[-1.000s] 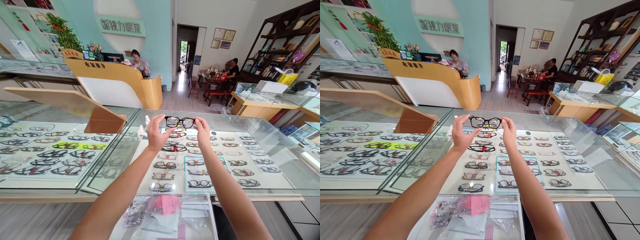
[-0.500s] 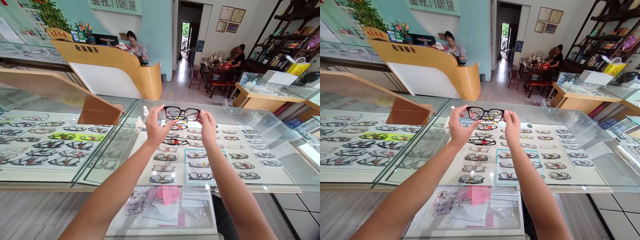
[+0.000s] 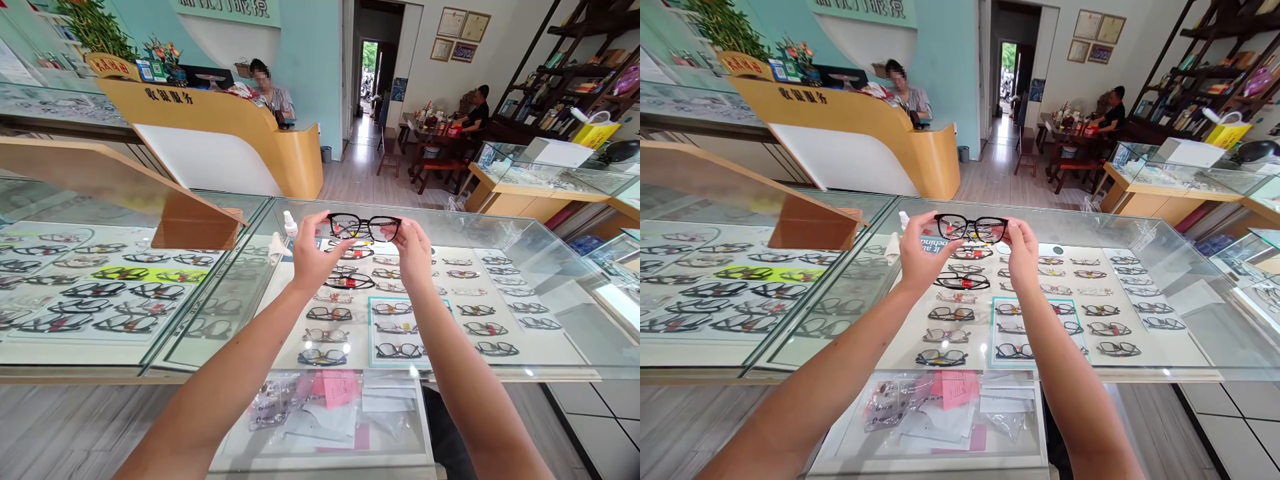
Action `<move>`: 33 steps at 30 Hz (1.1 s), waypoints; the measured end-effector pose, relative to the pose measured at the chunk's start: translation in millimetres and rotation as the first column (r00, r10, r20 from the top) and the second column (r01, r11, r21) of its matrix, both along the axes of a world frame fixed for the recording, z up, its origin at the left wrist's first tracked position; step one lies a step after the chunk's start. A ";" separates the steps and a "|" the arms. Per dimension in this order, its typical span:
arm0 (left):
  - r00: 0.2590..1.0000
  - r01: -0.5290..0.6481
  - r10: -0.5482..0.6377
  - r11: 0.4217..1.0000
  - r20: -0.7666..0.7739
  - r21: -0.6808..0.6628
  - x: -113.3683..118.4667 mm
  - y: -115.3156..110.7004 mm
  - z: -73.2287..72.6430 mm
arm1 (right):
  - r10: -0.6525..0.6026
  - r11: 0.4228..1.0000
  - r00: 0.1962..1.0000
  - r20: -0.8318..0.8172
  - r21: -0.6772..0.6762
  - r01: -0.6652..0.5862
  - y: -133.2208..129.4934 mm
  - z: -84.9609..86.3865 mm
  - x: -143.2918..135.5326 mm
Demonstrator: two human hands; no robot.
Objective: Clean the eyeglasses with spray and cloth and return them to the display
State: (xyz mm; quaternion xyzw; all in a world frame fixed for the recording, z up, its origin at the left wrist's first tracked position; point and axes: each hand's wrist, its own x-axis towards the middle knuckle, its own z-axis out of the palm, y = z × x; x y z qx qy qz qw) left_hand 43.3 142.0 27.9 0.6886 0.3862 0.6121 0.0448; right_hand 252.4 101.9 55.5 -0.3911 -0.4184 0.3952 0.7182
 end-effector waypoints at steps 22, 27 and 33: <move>0.892 0.377 -0.304 0.908 0.334 -0.181 -2.4 13.9 1.2 | 0.041 0.965 0.999 0.027 -0.260 -0.033 8.4 -11.2 5.7; 0.847 0.490 -0.392 0.837 0.358 -0.245 -6.3 15.4 7.6 | 0.139 0.937 0.990 0.041 -0.327 -0.118 10.9 -9.4 15.5; 0.771 0.637 -0.563 0.685 0.298 -0.355 -11.3 10.3 11.5 | 0.509 0.816 0.852 0.119 -0.380 -0.435 2.6 2.1 19.6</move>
